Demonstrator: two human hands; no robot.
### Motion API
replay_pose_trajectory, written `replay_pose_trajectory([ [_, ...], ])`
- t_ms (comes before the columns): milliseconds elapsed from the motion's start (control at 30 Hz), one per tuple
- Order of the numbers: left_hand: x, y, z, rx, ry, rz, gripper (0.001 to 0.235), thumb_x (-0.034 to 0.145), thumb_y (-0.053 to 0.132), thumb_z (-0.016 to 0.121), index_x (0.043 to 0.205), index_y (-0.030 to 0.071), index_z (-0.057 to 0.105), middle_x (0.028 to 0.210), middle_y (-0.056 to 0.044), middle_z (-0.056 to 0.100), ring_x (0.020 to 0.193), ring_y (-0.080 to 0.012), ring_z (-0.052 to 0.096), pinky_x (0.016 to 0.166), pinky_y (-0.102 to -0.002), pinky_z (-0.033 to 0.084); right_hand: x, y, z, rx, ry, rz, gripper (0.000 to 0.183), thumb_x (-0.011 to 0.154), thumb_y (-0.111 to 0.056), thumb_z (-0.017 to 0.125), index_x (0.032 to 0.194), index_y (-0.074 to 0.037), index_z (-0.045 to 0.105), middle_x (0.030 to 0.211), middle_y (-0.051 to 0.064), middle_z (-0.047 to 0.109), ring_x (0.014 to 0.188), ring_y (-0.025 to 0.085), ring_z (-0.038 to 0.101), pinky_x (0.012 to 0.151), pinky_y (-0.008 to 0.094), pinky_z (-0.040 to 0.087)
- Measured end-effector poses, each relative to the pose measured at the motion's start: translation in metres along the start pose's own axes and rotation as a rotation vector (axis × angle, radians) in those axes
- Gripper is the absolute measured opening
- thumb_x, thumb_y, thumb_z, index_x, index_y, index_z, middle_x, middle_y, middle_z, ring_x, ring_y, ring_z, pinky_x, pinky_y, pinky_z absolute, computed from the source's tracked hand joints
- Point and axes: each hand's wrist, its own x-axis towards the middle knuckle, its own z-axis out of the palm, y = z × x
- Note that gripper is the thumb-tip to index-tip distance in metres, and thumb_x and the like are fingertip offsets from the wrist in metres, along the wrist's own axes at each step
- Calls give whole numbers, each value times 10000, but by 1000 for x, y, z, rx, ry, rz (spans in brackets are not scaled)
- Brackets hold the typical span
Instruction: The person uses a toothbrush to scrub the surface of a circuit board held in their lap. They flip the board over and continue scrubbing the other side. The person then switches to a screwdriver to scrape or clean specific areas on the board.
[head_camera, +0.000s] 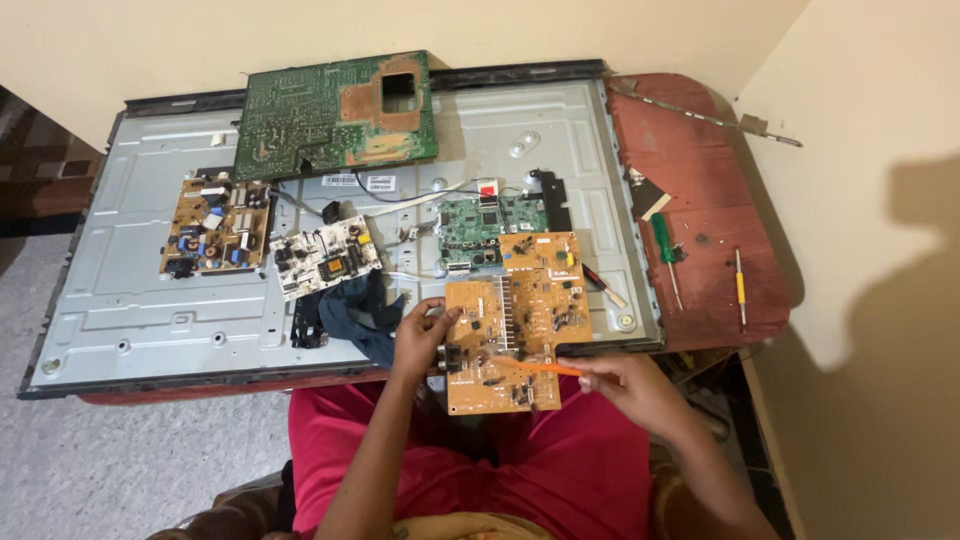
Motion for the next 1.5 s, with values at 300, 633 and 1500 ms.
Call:
replay_pose_trajectory([
  [300,-1,3,0,-3,1,-19,334,932,218,753,1192,27,667,754,-70,724,626,-68,607,540,-239,437,-2,-12,-1,-41,53,73,397,918,-211,680,1295,-329,708,819,29,815,696,114,739,731,310,571],
  [633,1,1,0,-92,-52,-7,324,941,200,734,1194,14,655,805,-76,755,674,-82,654,585,-241,496,-5,-15,2,-115,134,253,361,987,-240,647,1330,-346,689,787,-6,784,622,168,641,649,346,526],
  [1500,4,-5,3,-50,16,59,343,893,249,791,1152,40,710,785,-55,753,670,-72,649,584,-240,495,-33,-28,58,-70,301,87,470,947,-172,614,1382,-352,630,689,-13,741,522,64,613,475,234,512],
])
